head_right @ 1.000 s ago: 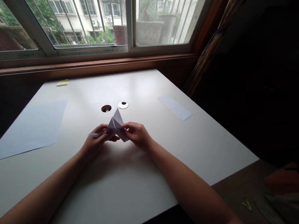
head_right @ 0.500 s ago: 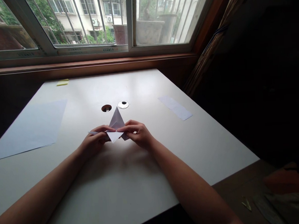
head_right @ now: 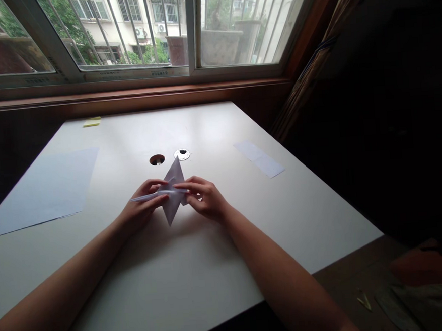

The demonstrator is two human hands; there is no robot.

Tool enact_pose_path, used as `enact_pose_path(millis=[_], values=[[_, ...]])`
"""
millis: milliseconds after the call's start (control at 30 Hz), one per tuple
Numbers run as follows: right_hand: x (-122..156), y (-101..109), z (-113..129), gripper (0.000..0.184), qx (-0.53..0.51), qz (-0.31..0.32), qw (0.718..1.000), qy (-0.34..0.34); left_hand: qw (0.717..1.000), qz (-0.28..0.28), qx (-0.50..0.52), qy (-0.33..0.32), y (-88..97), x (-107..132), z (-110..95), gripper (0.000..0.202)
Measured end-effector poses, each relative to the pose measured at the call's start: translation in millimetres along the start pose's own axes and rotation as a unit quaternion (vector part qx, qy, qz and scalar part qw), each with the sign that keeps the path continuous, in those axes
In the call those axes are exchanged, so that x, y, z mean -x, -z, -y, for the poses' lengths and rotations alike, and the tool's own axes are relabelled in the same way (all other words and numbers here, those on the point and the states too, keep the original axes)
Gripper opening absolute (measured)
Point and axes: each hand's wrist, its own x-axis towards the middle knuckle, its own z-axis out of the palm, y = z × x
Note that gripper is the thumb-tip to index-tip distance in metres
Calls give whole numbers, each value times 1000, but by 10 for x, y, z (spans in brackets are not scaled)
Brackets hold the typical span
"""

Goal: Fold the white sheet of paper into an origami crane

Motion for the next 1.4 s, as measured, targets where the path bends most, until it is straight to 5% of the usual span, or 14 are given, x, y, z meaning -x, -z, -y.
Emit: enact_pose_path(millis=[200, 433, 1033, 1233, 1400], values=[[-5, 12, 5, 33, 26, -26, 999, -27, 999, -16, -47, -20, -6, 14, -5, 44], [-14, -19, -20, 48, 78, -21, 997, 9, 994, -2, -80, -68, -24, 41, -19, 47], [-16, -58, 165, 44, 50, -69, 996, -15, 972, -18, -122, -200, -9, 33, 65, 21], [-24, -51, 135, 73, -21, -107, 992, -58, 953, -35, -157, -258, 8, 22, 107, 16], [-45, -19, 143, 35, -106, -64, 984, -132, 948, -39, -176, -262, 15, 22, 109, 15]])
